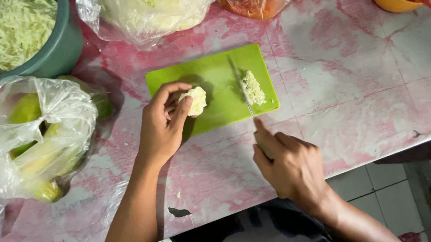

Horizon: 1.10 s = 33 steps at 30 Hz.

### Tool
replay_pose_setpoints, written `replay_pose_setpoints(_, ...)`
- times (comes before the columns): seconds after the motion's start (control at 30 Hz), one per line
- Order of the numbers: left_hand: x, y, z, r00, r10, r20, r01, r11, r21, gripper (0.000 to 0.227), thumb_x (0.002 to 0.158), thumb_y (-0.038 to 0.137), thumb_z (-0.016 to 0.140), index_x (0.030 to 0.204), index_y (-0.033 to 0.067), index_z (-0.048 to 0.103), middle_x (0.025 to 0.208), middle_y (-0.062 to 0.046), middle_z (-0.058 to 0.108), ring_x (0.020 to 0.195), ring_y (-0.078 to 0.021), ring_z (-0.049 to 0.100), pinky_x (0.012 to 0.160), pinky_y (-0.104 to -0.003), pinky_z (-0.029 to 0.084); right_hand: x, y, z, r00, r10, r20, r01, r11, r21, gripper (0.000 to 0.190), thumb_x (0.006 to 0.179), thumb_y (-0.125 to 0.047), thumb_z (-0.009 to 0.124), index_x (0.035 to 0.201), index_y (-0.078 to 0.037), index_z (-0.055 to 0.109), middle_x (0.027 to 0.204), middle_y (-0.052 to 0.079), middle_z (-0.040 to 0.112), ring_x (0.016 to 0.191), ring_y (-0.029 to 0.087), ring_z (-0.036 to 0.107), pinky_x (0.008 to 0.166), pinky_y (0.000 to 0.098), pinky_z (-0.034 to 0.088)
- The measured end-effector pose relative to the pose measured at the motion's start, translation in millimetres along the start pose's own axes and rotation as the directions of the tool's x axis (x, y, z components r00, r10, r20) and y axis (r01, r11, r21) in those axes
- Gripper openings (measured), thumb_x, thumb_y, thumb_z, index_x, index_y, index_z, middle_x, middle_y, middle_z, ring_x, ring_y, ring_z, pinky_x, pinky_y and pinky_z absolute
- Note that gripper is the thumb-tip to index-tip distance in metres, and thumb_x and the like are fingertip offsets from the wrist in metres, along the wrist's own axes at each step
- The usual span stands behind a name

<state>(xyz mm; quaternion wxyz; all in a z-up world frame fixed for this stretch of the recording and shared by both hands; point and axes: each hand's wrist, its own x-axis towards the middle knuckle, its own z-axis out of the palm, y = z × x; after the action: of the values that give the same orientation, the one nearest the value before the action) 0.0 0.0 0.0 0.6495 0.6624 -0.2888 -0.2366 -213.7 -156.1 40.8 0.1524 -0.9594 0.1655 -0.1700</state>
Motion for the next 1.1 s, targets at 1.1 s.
replay_pose_setpoints(1.1,2.6,-2.9,7.4,0.982,0.1,-0.158,-0.082,0.99,0.118,0.01,0.106,0.009,0.071,0.11,0.0001,0.072,0.091,-0.005,0.073,0.08,-0.0064,0.066,0.067,-0.022,0.054,108.2,14.5,40.6,0.92,-0.309,0.241,-0.033,0.552,0.833,0.057,0.091,-0.01,0.082,0.143,-0.004,0.059,0.132,0.01,0.067,0.099,0.011,0.065,0.085,0.0286,0.063)
